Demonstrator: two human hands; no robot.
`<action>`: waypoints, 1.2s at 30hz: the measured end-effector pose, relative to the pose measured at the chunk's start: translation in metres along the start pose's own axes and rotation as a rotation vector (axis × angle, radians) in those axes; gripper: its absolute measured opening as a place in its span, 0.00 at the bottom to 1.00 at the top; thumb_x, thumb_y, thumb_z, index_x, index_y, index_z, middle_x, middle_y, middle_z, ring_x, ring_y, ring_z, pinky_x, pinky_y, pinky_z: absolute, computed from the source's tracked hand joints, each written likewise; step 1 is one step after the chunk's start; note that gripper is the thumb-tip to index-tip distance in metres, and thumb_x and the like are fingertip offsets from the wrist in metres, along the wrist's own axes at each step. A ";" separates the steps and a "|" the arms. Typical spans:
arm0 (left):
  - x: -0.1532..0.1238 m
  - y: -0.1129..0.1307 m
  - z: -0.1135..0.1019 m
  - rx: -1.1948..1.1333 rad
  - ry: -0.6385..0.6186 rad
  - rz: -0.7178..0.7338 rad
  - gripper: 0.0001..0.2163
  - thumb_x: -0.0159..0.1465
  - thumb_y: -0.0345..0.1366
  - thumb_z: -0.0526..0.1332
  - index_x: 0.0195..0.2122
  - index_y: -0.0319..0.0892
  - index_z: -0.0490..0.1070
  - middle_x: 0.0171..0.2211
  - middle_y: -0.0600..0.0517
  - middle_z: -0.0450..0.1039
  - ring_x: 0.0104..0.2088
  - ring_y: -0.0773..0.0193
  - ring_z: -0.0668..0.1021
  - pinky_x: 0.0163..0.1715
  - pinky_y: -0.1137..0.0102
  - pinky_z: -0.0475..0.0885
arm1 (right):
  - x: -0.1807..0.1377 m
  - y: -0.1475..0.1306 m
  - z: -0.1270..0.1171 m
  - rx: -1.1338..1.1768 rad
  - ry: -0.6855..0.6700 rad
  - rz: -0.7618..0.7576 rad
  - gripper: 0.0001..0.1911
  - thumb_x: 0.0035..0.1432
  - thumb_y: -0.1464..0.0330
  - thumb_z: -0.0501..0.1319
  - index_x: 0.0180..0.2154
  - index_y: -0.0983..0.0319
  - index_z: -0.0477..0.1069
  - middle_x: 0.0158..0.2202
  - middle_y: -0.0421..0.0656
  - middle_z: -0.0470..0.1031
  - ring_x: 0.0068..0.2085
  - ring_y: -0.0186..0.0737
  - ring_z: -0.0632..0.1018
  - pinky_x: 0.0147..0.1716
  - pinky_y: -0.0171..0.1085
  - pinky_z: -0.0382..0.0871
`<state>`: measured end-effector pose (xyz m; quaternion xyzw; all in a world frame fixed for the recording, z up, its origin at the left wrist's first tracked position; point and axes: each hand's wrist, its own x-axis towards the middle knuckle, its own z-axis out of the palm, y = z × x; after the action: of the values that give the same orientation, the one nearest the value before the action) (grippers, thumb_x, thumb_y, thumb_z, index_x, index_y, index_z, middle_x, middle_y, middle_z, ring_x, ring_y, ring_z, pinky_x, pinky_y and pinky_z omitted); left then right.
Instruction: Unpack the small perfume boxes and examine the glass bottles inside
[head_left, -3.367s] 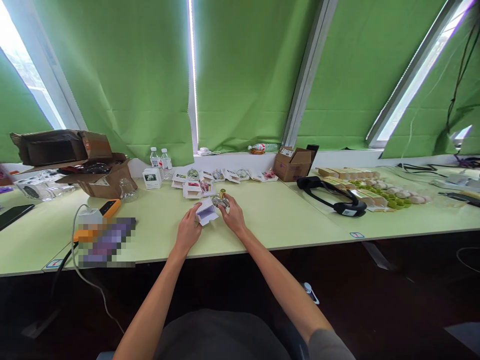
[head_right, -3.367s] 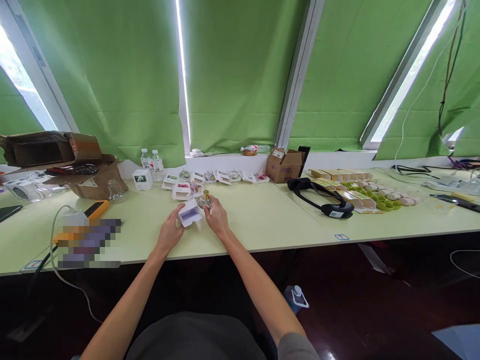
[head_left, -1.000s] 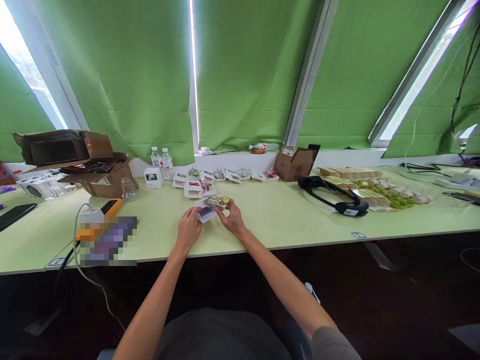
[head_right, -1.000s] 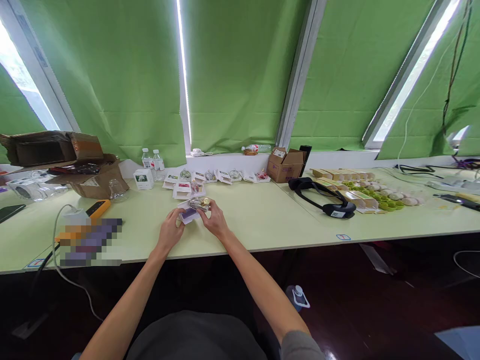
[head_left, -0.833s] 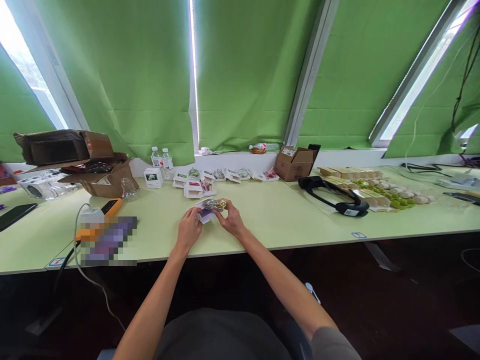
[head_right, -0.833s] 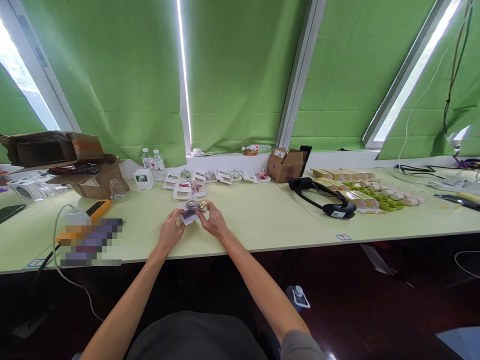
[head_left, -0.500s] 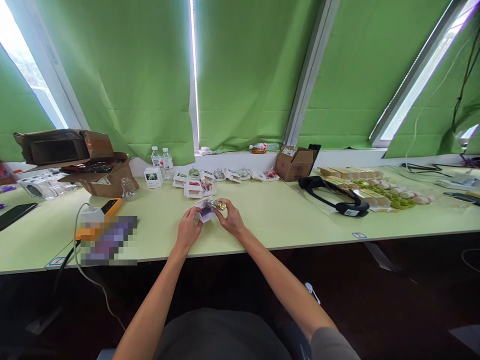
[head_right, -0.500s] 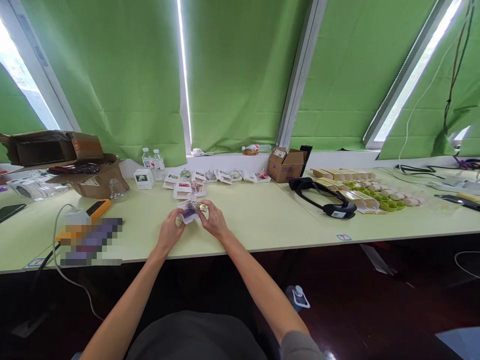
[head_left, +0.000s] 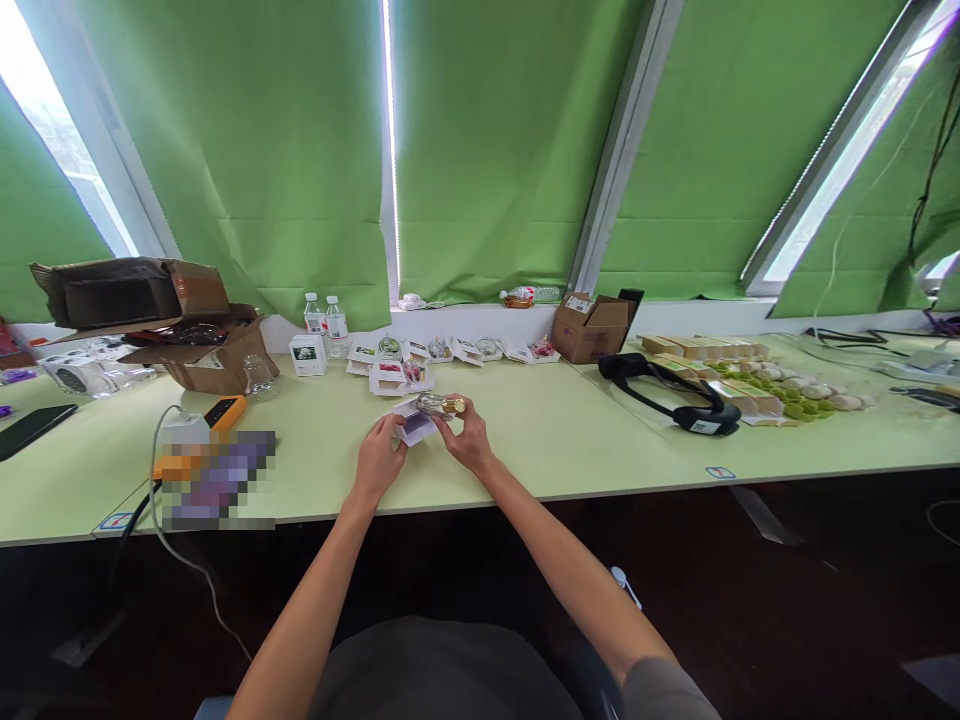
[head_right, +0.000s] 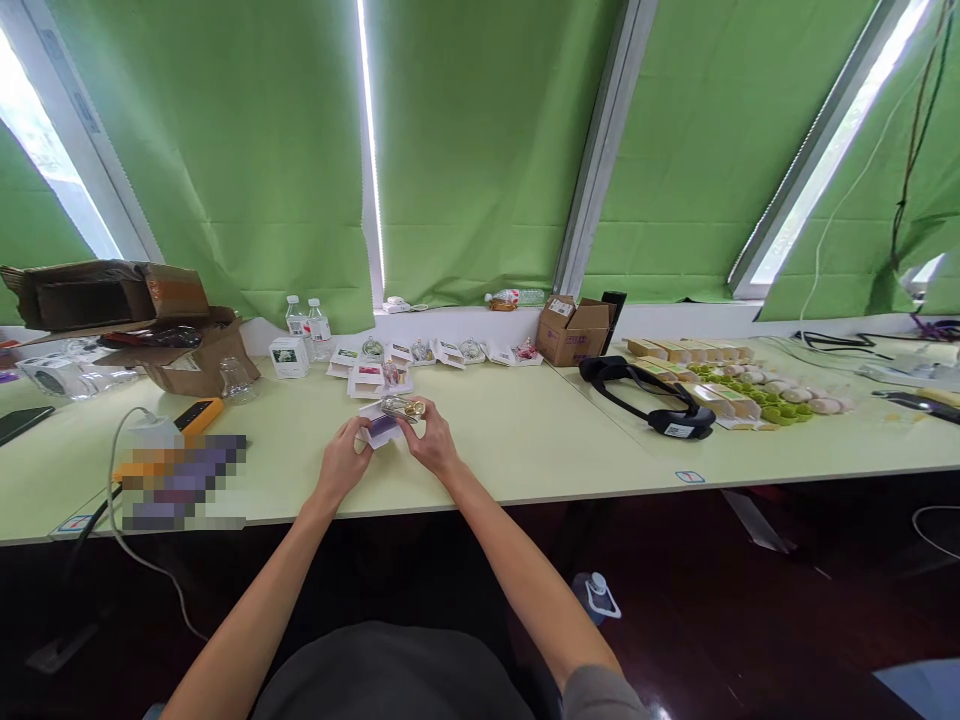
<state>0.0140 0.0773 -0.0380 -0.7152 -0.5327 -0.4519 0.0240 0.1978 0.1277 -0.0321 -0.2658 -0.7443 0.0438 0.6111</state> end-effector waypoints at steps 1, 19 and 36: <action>0.000 -0.001 0.001 0.003 -0.004 0.002 0.15 0.55 0.25 0.57 0.43 0.47 0.65 0.43 0.50 0.73 0.45 0.55 0.76 0.39 0.65 0.71 | -0.001 -0.001 0.000 0.009 -0.001 -0.014 0.19 0.60 0.62 0.59 0.51 0.58 0.60 0.44 0.48 0.72 0.42 0.44 0.77 0.39 0.43 0.77; 0.003 -0.007 0.010 -0.053 -0.003 0.017 0.21 0.57 0.25 0.58 0.51 0.46 0.64 0.50 0.46 0.71 0.50 0.52 0.74 0.46 0.60 0.71 | -0.005 -0.010 0.005 0.050 -0.139 -0.070 0.21 0.61 0.64 0.59 0.54 0.59 0.57 0.46 0.50 0.72 0.49 0.47 0.76 0.48 0.47 0.73; 0.003 0.003 -0.005 -0.232 0.043 -0.012 0.17 0.57 0.27 0.56 0.48 0.45 0.65 0.46 0.49 0.73 0.49 0.57 0.75 0.49 0.63 0.69 | 0.001 -0.006 -0.002 0.032 -0.197 -0.061 0.19 0.60 0.67 0.59 0.52 0.58 0.60 0.46 0.48 0.73 0.45 0.45 0.76 0.46 0.43 0.72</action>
<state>0.0128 0.0754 -0.0319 -0.7001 -0.4804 -0.5259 -0.0501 0.1975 0.1222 -0.0282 -0.2277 -0.8077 0.0628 0.5402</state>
